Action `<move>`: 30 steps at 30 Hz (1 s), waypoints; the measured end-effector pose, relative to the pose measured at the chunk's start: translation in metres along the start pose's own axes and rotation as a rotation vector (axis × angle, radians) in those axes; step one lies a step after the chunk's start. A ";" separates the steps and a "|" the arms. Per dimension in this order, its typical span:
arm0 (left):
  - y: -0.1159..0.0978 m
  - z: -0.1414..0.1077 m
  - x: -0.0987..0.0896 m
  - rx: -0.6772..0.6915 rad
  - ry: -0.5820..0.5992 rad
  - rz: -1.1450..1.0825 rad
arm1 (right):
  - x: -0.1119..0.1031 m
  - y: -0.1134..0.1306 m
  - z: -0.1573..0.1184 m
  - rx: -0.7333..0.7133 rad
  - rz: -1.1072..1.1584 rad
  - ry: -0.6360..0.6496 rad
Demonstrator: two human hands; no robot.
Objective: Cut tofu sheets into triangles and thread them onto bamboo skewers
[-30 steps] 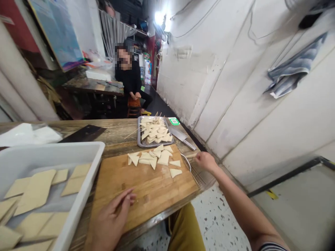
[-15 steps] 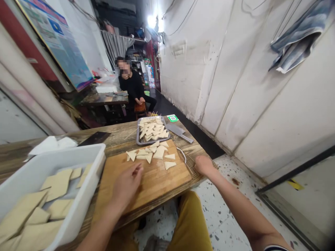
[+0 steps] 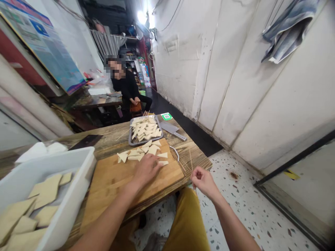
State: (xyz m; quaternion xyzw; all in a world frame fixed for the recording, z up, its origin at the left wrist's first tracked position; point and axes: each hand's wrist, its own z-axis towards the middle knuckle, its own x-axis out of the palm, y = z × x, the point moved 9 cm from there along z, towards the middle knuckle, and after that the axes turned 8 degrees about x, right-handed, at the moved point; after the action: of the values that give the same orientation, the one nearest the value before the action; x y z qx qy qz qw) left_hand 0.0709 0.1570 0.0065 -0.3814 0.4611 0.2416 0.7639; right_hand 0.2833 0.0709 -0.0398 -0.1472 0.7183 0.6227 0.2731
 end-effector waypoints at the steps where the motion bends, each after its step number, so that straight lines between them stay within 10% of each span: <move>1: -0.003 0.001 0.005 0.017 0.021 -0.014 | 0.008 -0.003 -0.007 0.006 0.056 0.026; 7: -0.003 0.001 0.022 0.042 0.081 -0.045 | 0.040 -0.030 -0.027 0.176 0.660 0.162; 30: 0.018 0.047 0.038 -0.247 0.209 0.028 | 0.057 -0.036 -0.053 0.217 0.687 0.256</move>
State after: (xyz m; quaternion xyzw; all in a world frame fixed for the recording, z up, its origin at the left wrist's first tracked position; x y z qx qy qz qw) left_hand 0.0995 0.2065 -0.0201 -0.4891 0.5101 0.2664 0.6555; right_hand 0.2461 0.0204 -0.0980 0.0551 0.8158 0.5750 -0.0295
